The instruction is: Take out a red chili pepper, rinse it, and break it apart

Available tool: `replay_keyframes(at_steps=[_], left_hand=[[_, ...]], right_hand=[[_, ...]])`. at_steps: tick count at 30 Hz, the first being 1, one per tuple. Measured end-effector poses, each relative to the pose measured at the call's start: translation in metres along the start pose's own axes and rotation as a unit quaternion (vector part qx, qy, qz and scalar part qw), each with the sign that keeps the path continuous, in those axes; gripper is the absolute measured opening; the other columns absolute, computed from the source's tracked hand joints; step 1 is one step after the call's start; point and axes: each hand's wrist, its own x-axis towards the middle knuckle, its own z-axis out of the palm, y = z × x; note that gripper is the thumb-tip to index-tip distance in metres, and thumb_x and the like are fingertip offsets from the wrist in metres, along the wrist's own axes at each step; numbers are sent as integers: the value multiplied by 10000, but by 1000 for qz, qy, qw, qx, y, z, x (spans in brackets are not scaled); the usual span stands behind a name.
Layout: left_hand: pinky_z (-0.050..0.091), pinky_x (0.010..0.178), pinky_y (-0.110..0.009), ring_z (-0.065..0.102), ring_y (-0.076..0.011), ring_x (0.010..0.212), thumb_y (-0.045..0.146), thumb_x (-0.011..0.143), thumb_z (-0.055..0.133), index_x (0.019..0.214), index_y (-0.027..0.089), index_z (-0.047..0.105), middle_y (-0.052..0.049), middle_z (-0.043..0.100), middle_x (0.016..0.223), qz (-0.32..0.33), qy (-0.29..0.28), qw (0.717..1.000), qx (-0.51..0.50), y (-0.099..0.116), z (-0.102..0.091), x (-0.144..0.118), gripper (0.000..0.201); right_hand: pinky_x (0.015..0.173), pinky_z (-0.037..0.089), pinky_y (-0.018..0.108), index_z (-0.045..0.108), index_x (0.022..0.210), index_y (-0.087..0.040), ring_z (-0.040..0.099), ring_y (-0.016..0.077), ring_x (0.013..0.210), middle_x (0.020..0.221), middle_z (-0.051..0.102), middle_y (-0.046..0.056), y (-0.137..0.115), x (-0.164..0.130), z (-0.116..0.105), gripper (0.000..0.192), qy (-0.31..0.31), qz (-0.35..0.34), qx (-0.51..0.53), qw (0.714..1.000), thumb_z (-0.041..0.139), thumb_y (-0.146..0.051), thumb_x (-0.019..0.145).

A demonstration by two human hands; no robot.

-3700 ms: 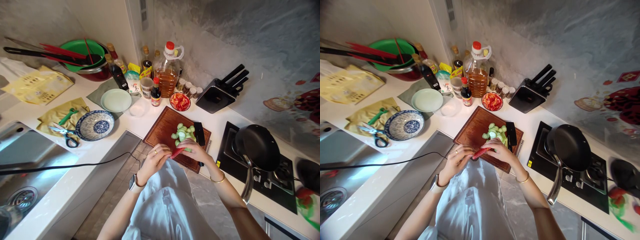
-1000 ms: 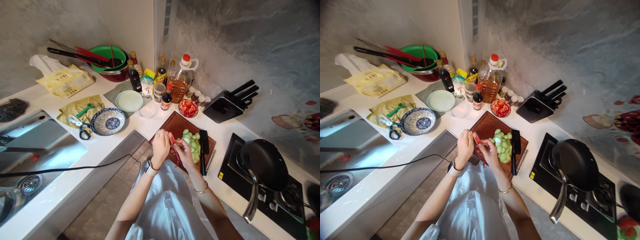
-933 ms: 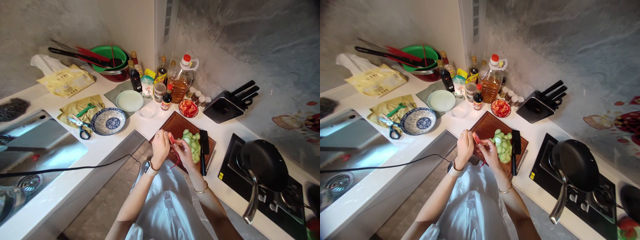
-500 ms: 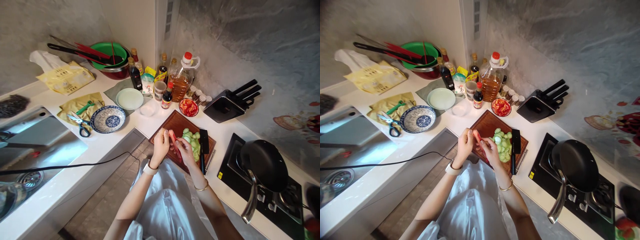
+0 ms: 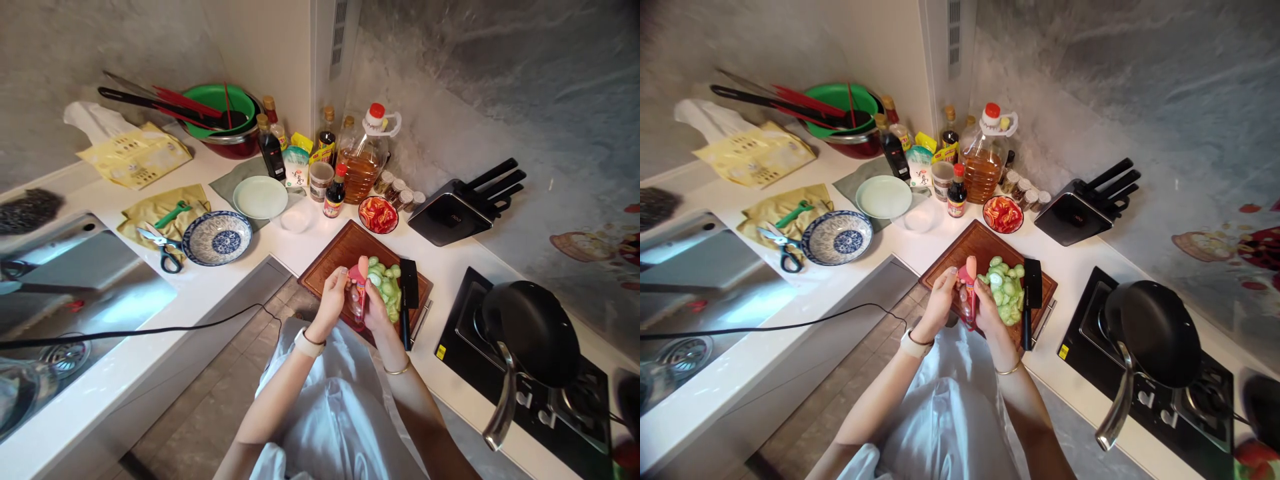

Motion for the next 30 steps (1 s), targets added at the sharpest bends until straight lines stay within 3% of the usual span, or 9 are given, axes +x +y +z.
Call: replay_keyframes(at_steps=[4,8,12,16,19,24,27,30], left_hand=[[426,540,-249,473,-110,510,645,890,319,626,195,463,11,476,552,-8,-25,999,29,9,-9,7,540],[423,511,-243,487,-104,499,551,832,532,657,187,499,12,525,584,-24,-70,997,1,21,-8,9,405],[362,441,-231,428,-90,422,518,817,544,656,190,486,41,468,508,-62,-79,994,-30,19,3,6,370],[347,474,-221,428,-84,460,514,803,560,650,183,480,37,480,532,-61,-64,996,-15,9,8,3,374],[352,516,-228,447,-94,511,516,841,507,657,181,477,21,503,568,-28,-47,998,35,3,8,-1,384],[318,556,-227,419,-99,574,425,890,441,641,183,442,26,467,610,50,-4,976,214,-5,7,-7,347],[273,535,-229,373,-94,549,386,885,427,611,190,397,41,416,577,50,11,962,267,-10,6,-9,338],[246,521,-230,336,-91,531,396,861,430,587,195,370,50,378,550,26,15,961,274,-17,4,-11,346]], right_hand=[[419,348,249,555,659,-222,432,109,449,568,537,-8,-3,0,-8,453,-1,-15,-72,997,530,-648,811],[434,329,253,542,664,-227,393,105,434,528,494,-28,2,-1,-11,421,7,-33,-72,997,521,-611,837],[448,334,257,544,758,-255,385,114,450,540,472,-51,8,2,-2,304,84,-96,-73,989,594,-552,796],[582,449,270,525,770,-252,525,138,612,683,564,-18,8,5,5,289,151,-131,-49,978,566,-537,797],[659,487,277,529,880,-258,573,141,701,797,600,-13,5,6,4,271,173,-132,-5,976,622,-484,764],[638,495,275,561,904,-233,568,138,663,746,595,-8,2,8,-2,279,207,-119,-14,971,628,-469,772],[733,529,312,586,881,-235,619,162,807,895,649,36,1,11,-3,272,207,-114,-13,972,578,-498,811],[736,550,356,585,892,-241,647,187,877,979,670,58,0,13,-4,281,168,-98,7,981,555,-512,827]])
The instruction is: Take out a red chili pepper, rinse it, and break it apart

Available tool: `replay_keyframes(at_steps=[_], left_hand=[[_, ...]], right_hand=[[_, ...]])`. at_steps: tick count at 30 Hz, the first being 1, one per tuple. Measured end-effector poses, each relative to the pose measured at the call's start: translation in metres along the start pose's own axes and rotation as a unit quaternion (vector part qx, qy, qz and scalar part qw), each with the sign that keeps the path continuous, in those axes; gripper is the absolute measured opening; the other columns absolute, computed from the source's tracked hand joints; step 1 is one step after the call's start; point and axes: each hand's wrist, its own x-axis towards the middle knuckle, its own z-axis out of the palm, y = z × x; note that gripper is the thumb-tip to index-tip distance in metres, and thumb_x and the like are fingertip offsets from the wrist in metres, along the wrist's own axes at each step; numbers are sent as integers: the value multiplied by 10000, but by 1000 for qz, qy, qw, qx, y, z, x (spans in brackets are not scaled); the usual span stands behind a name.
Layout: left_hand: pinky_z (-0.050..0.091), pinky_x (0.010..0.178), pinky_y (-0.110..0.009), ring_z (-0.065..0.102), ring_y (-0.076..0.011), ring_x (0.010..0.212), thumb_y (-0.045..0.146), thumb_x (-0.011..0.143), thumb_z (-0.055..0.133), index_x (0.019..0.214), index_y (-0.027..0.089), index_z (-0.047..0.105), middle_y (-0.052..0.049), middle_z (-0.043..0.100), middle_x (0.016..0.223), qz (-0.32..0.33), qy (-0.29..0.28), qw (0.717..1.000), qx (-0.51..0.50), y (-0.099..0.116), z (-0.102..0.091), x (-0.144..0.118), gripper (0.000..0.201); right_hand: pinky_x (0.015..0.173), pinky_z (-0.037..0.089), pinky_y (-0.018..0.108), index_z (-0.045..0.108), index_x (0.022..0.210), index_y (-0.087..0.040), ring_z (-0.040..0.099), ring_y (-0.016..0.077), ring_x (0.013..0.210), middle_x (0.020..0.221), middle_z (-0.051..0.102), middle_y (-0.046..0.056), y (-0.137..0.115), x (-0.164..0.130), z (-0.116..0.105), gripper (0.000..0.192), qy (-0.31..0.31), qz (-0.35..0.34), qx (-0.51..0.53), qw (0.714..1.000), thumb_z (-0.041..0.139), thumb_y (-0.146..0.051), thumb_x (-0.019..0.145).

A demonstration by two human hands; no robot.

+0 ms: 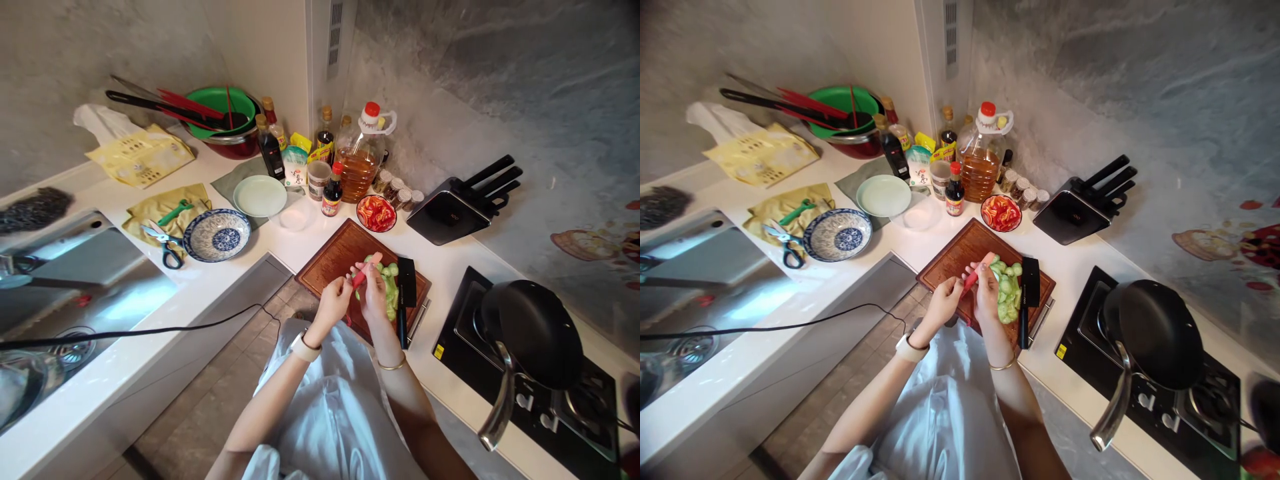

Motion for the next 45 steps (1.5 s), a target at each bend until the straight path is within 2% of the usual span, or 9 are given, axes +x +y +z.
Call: replay_keyframes(at_steps=[3,10,15,18,23,30,36,41,45], left_hand=[[250,525,-226,336,-92,539,414,855,416,591,193,389,49,379,556,-17,-10,1000,-6,-9,5,-4,345],[234,529,-231,325,-94,540,341,851,422,585,196,360,52,352,552,0,12,999,38,-25,14,-20,309],[237,529,-235,336,-100,543,341,863,411,582,197,360,44,359,553,10,13,999,34,-26,13,-29,320],[231,522,-237,329,-100,538,345,856,418,583,198,356,42,355,555,0,14,999,36,-23,9,-35,316],[240,527,-233,335,-101,549,342,850,403,592,199,347,35,372,569,-3,23,998,60,-22,-1,-45,300],[269,542,-235,377,-111,577,373,876,387,604,191,399,23,412,582,-5,39,996,84,-34,-17,-62,327],[313,552,-237,379,-111,568,474,880,423,622,196,412,34,408,581,-29,94,995,16,-61,-54,-64,380],[436,721,-259,519,-137,729,549,856,508,720,184,519,6,545,729,-20,101,984,-144,-44,-63,-41,389],[498,830,-337,607,-159,810,542,814,585,834,196,513,-5,602,837,-29,130,912,-389,-14,-54,-23,354]], right_hand=[[672,554,376,560,861,-244,669,200,799,886,685,57,2,2,-1,277,-14,12,21,1000,539,-520,844],[641,541,341,461,741,-261,637,178,637,654,595,2,5,16,-5,322,83,-56,-21,995,515,-560,850],[584,528,302,361,703,-257,469,104,448,537,400,-88,-10,24,-8,395,77,-89,55,992,497,-594,857],[451,456,233,356,715,-247,349,66,374,515,340,-111,-21,29,-11,420,99,-89,68,989,477,-621,862],[309,235,169,351,704,-235,250,43,338,497,289,-118,-30,49,-25,465,132,-70,88,985,419,-666,867],[326,266,165,331,647,-223,253,40,357,492,272,-116,-40,80,-55,482,150,-95,137,974,422,-631,888],[332,275,157,321,643,-221,251,44,358,495,258,-116,-85,101,-87,478,198,-156,129,959,369,-608,920],[340,257,152,401,676,-209,243,38,370,508,302,-113,-101,86,-67,403,83,-119,148,978,502,-524,907],[341,277,158,466,701,-235,283,45,365,528,430,-89,-75,58,-23,343,-79,7,77,994,541,-514,885]])
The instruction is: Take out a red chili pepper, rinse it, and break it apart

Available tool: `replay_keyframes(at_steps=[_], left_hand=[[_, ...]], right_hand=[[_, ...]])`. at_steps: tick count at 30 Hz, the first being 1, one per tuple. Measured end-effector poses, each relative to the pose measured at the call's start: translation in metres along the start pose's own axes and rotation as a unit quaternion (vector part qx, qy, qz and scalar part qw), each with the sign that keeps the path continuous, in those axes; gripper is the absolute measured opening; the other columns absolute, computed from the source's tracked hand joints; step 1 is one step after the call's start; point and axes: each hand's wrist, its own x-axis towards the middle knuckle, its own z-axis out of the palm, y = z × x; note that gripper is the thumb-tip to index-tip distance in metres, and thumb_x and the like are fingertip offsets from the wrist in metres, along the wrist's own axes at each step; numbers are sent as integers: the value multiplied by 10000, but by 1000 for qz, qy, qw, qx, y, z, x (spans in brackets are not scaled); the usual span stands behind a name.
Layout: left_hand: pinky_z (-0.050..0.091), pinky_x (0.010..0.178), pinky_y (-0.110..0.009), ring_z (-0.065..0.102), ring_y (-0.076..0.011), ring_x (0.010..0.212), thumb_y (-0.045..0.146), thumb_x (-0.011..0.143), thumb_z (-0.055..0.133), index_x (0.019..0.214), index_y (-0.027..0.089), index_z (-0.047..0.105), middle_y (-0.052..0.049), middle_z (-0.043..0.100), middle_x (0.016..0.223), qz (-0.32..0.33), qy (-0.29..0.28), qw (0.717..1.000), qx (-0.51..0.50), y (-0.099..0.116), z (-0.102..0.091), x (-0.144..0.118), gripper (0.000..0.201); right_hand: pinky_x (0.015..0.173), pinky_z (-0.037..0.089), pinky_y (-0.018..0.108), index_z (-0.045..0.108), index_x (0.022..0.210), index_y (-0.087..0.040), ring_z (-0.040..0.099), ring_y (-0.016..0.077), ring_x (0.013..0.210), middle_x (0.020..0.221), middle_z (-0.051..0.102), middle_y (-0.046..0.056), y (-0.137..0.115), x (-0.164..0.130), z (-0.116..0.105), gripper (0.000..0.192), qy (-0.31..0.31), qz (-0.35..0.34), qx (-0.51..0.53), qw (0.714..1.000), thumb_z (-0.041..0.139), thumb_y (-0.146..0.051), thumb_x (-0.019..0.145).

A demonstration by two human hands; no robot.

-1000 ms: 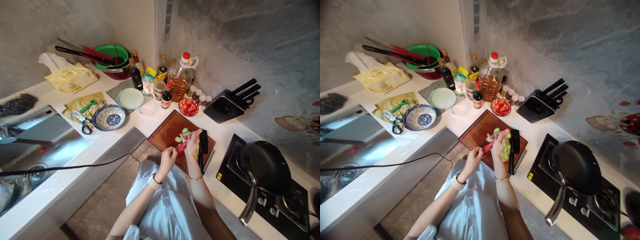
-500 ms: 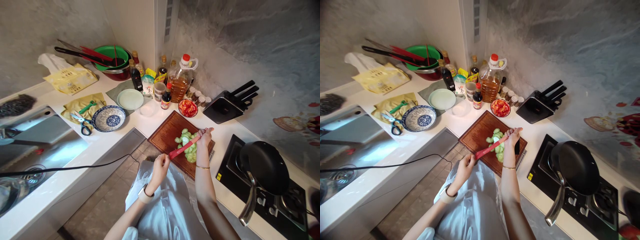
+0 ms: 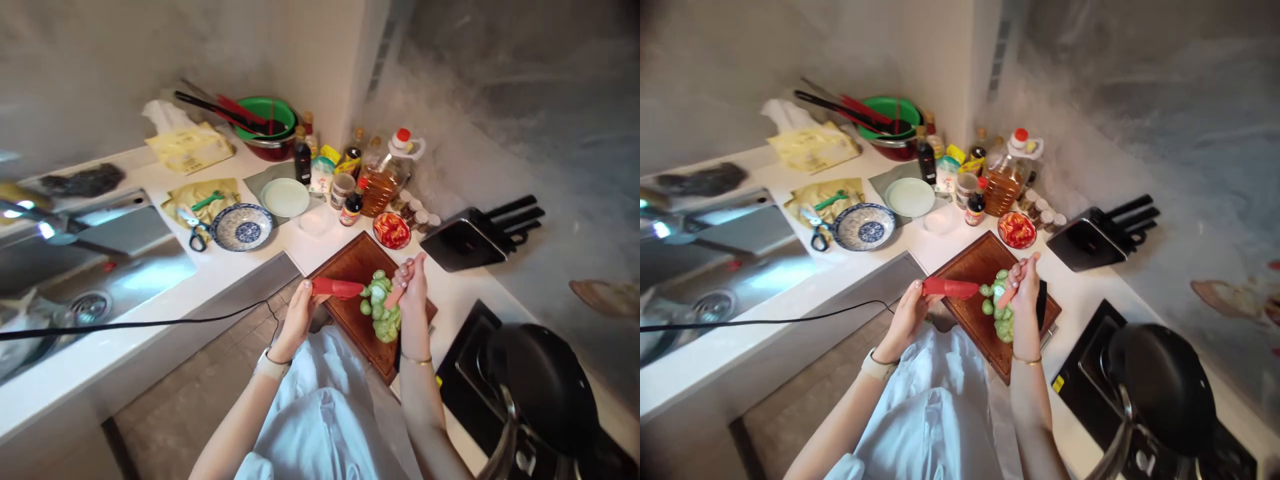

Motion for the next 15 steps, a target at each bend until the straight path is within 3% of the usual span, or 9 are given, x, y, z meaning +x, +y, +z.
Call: replay_keyframes(at_steps=[2,4,7,11,15], left_hand=[[517,828,-365,628,-155,766,517,796,624,842,196,495,-3,608,821,0,12,997,-82,8,8,2,349],[526,831,-368,630,-144,734,494,796,638,825,192,488,3,604,798,28,36,991,-128,17,7,-1,339],[532,828,-335,613,-128,747,462,814,628,789,188,491,14,586,786,105,100,976,-164,30,-10,-15,308],[531,773,-283,604,-125,753,460,813,624,790,185,521,17,591,789,189,197,943,-192,43,-58,-55,294],[521,748,-270,622,-133,750,484,802,625,777,176,533,3,615,769,255,295,899,-200,51,-119,-113,322]], right_hand=[[331,307,165,507,764,-251,325,44,358,638,580,-59,23,-10,20,312,-67,62,-71,993,519,-539,882],[349,401,182,519,801,-242,406,38,377,873,690,-12,45,-18,37,317,-146,101,-129,976,535,-553,861],[412,519,208,543,853,-211,569,61,489,1153,671,64,74,-27,65,368,-249,154,-179,939,567,-576,825],[421,552,213,541,855,-201,711,192,785,1236,639,110,114,-52,115,403,-371,195,-221,880,598,-595,795],[521,599,261,517,827,-207,703,243,930,1218,654,111,154,-113,165,393,-504,240,-264,786,586,-594,816]])
